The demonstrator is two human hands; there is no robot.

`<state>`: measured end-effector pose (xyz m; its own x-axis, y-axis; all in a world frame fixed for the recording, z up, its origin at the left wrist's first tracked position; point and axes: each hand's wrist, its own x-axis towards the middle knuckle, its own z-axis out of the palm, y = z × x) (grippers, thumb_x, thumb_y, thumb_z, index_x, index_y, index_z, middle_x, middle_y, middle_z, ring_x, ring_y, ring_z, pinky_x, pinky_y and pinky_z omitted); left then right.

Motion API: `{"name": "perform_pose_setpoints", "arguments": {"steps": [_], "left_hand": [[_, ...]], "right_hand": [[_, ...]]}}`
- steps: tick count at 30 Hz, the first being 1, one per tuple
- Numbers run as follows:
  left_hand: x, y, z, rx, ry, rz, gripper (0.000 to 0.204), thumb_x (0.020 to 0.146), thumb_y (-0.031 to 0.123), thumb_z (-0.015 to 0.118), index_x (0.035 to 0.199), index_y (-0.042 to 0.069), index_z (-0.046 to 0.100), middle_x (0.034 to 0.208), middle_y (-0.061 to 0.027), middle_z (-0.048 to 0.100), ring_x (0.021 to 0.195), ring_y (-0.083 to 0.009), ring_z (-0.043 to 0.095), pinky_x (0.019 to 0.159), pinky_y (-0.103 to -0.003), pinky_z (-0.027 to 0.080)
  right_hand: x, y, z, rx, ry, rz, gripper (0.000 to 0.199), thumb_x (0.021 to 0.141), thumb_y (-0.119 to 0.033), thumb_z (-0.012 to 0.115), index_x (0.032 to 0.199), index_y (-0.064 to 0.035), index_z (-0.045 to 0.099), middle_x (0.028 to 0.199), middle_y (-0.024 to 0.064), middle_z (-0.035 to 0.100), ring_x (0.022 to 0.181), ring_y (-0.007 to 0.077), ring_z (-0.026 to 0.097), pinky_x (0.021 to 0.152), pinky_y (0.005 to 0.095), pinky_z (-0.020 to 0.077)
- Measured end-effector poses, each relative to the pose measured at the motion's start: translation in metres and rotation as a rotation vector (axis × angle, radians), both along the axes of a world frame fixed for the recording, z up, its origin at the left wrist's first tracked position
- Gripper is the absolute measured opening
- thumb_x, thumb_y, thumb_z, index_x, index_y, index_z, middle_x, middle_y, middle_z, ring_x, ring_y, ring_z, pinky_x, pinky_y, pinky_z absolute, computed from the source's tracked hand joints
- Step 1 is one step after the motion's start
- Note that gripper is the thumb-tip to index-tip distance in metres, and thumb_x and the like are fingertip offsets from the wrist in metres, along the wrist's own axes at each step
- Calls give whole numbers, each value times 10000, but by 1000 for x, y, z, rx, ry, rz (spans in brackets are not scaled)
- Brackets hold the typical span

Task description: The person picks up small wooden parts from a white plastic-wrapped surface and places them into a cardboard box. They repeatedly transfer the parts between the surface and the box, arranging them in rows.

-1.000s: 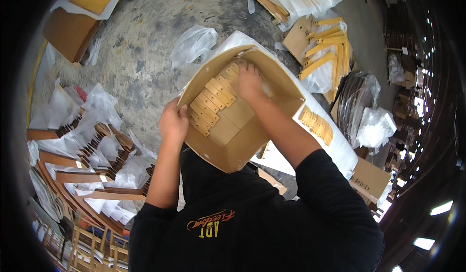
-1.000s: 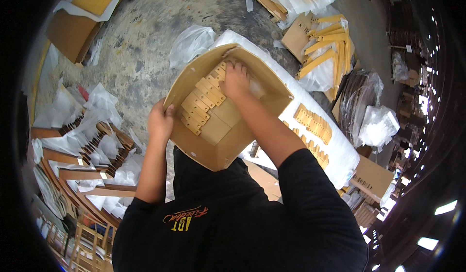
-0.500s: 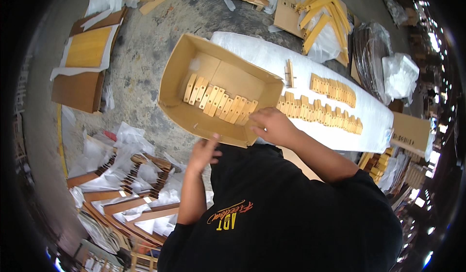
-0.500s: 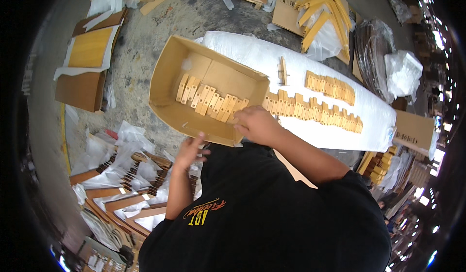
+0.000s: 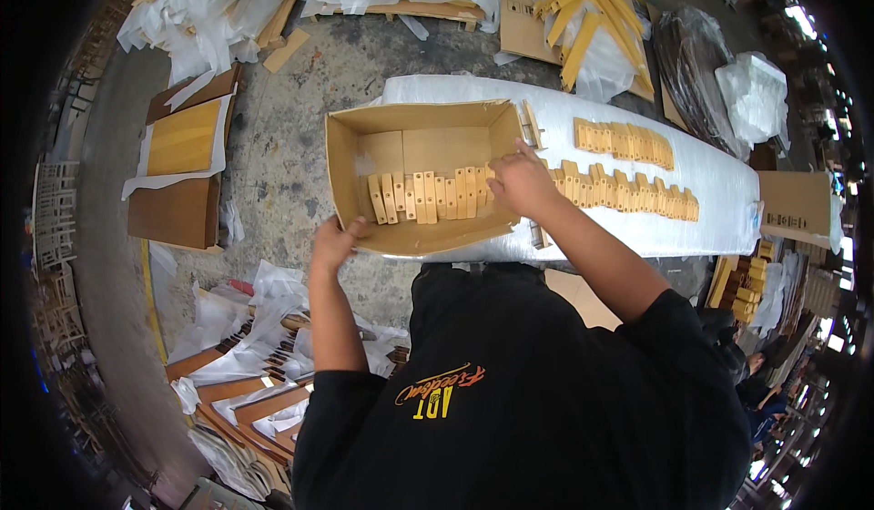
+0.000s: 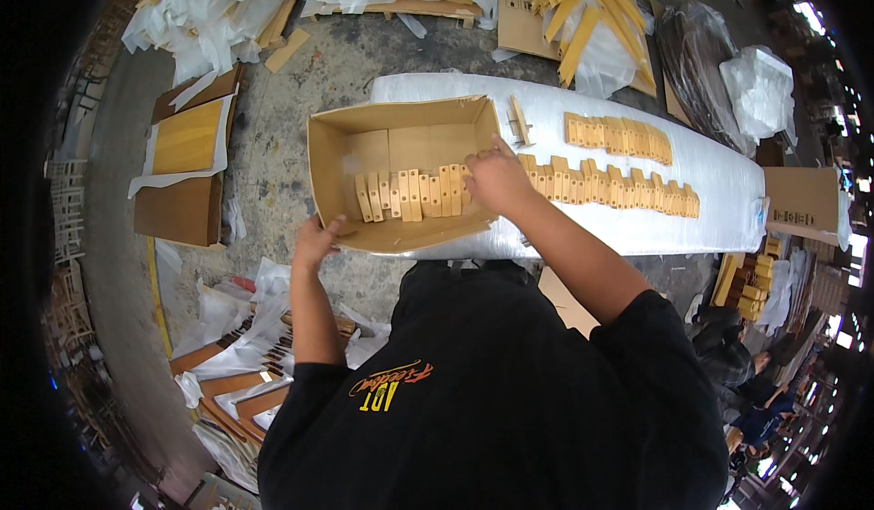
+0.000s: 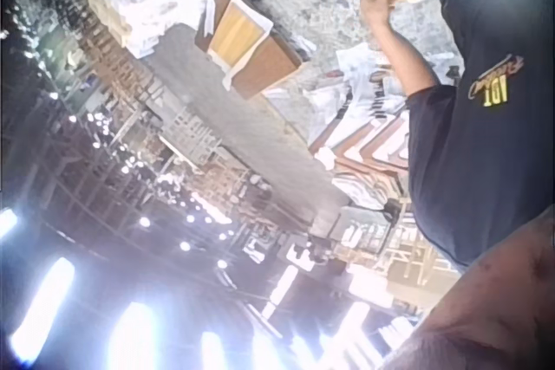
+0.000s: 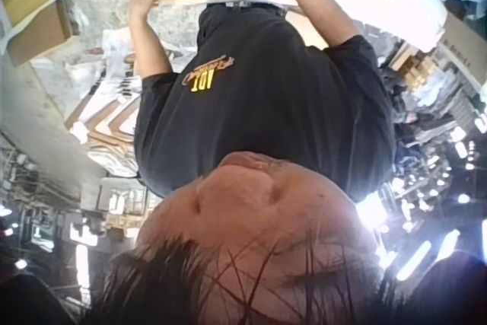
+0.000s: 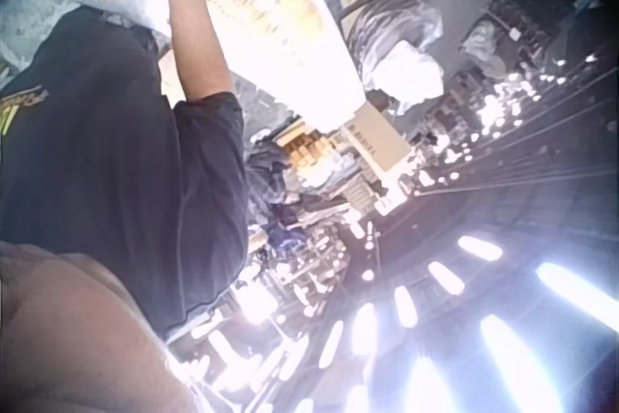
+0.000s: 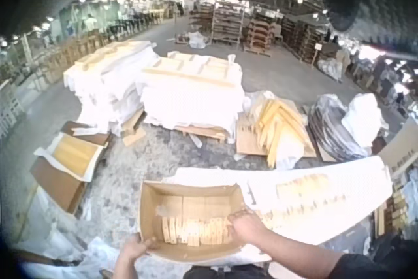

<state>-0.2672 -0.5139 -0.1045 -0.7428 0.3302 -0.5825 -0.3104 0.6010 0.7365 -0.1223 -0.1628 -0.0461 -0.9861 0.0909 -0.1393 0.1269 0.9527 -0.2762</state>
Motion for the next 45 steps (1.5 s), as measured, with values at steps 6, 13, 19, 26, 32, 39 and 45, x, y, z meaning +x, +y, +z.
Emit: {"name": "perform_pose_setpoints", "arguments": {"steps": [6,13,19,26,32,39,45], "left_hand": [[41,-22,9,-37,-157,106,569,946,409,673,1174,-111,643,1026,-211,723,845,-260,730,602,-346,603],[57,-20,-2,-154,677,295,436,961,271,641,1221,-78,642,1134,-266,696,1079,-383,671,952,-456,517],[45,58,25,-1,448,93,505,932,147,649,1396,-2,515,1412,-266,531,1257,-380,584,1052,-461,479],[8,106,-76,-593,-250,-111,1053,843,310,753,1613,36,89,1633,-253,241,1415,-438,429,1143,-466,432],[26,133,-91,-730,-202,-67,1193,785,355,796,1620,44,3,1658,-245,152,1443,-425,393,1165,-455,410],[36,135,-82,-726,-68,-157,1211,779,400,803,1622,35,13,1660,-285,110,1431,-467,390,1148,-473,422],[34,139,-78,-765,1,-343,1173,812,440,777,1620,27,35,1641,-310,152,1414,-468,415,1142,-480,425]], "right_hand": [[-25,-49,-9,-183,54,-54,223,905,-222,659,1018,-33,692,934,189,713,974,374,678,1007,497,473],[-53,-87,-50,-403,-251,-94,259,922,-248,664,1070,-43,719,996,199,729,964,361,693,847,435,547],[-56,-79,-73,-552,-284,-235,246,929,-243,647,1051,-42,717,963,197,727,907,357,699,805,419,551],[-18,-75,6,-480,-45,-168,225,948,-231,654,1061,-40,692,963,201,714,855,387,688,774,438,546],[59,-56,41,-523,274,-307,156,939,-127,653,1060,-40,699,949,177,707,901,382,677,802,437,543],[87,-18,39,-496,370,-454,137,939,-103,646,1020,-10,705,957,172,711,908,373,678,812,427,547],[96,-11,23,-465,233,-299,224,905,-156,678,1103,-52,693,1004,173,677,955,385,646,832,458,520]]}}
